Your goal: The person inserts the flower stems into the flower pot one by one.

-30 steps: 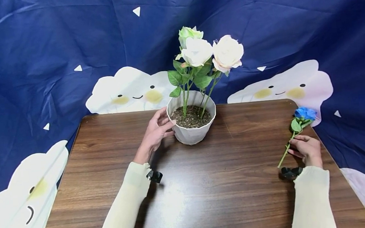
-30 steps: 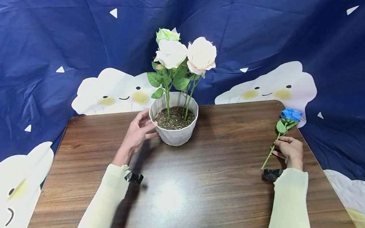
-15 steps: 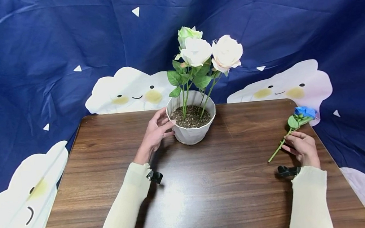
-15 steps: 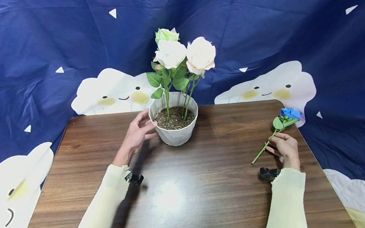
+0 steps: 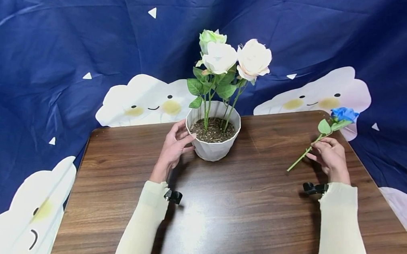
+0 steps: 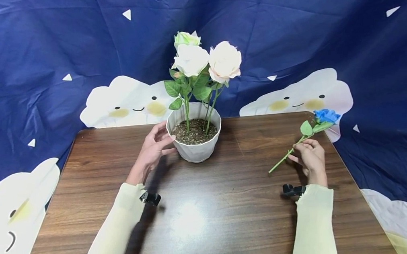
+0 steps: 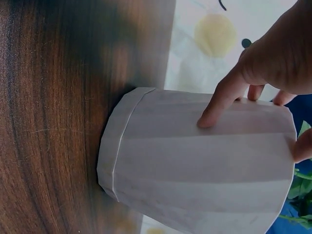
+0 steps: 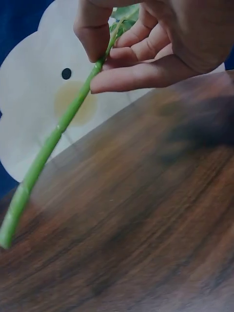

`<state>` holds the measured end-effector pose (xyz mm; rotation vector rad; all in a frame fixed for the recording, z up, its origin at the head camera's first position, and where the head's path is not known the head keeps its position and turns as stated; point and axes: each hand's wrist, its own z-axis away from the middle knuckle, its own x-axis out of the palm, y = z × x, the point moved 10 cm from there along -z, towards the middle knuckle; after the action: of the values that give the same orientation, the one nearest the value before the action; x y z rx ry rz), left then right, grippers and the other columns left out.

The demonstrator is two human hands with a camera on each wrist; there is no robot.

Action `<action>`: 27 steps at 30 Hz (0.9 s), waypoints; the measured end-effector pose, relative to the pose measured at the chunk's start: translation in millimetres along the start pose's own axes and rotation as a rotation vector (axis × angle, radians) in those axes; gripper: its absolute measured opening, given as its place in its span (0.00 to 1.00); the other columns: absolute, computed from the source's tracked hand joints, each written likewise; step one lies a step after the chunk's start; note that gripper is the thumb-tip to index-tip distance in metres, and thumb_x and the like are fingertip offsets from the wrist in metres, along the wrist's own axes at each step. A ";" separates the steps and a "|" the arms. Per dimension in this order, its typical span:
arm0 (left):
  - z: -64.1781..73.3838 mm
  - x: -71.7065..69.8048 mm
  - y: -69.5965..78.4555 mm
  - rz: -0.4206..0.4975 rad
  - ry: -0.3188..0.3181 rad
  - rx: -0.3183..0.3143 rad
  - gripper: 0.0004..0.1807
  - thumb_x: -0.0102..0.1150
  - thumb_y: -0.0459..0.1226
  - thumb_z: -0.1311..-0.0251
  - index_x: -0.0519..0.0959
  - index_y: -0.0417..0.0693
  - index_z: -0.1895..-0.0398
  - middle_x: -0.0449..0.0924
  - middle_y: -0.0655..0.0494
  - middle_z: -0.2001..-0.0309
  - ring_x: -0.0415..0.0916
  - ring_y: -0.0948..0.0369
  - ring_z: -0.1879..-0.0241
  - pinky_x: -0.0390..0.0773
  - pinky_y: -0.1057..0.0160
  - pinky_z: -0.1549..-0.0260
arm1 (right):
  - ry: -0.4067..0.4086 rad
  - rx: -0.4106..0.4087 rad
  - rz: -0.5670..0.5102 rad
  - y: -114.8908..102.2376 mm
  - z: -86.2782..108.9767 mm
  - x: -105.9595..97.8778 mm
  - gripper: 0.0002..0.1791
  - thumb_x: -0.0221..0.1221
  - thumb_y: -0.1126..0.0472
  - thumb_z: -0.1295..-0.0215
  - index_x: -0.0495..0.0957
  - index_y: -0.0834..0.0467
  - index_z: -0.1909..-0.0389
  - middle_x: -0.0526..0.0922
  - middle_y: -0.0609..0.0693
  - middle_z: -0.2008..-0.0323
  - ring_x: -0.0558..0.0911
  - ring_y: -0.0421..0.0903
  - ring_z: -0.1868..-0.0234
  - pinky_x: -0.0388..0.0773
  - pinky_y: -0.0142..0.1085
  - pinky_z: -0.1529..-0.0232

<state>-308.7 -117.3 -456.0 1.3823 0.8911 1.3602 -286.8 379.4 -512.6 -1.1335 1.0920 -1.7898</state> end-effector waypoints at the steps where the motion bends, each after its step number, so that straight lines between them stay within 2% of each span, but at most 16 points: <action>1: -0.1 -0.1 -0.3 0.001 0.000 -0.001 0.39 0.58 0.24 0.36 0.58 0.44 0.23 0.60 0.34 0.30 0.71 0.46 0.39 0.77 0.35 0.45 | -0.002 -0.009 -0.018 -0.9 0.1 2.6 0.16 0.54 0.79 0.33 0.61 0.59 0.55 0.80 0.46 0.74 0.81 0.38 0.74 0.87 0.36 0.74; 11: 0.5 0.6 0.3 0.007 0.002 -0.008 0.39 0.58 0.24 0.36 0.57 0.44 0.23 0.60 0.35 0.29 0.70 0.43 0.37 0.75 0.33 0.43 | 0.009 -0.131 -0.111 -18.9 2.0 27.4 0.17 0.53 0.82 0.36 0.60 0.61 0.57 0.78 0.49 0.74 0.81 0.40 0.76 0.86 0.38 0.77; 19: -0.5 -0.2 -0.5 0.009 0.002 -0.004 0.39 0.59 0.24 0.36 0.58 0.44 0.23 0.61 0.35 0.29 0.70 0.44 0.37 0.75 0.33 0.43 | 0.014 -0.197 -0.124 -33.7 7.6 44.0 0.17 0.54 0.83 0.36 0.64 0.60 0.57 0.79 0.52 0.73 0.85 0.44 0.75 0.86 0.39 0.77; 27: -0.1 0.1 -0.7 0.013 0.003 -0.004 0.39 0.59 0.24 0.36 0.57 0.44 0.22 0.60 0.35 0.29 0.70 0.43 0.37 0.74 0.32 0.43 | 0.068 -0.289 -0.150 -48.9 14.9 56.6 0.18 0.53 0.85 0.38 0.67 0.61 0.58 0.74 0.52 0.72 0.83 0.44 0.77 0.85 0.37 0.81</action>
<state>-308.8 -117.0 -456.7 1.3863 0.8821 1.3735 -298.8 342.7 -446.8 -1.3641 1.3711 -1.8370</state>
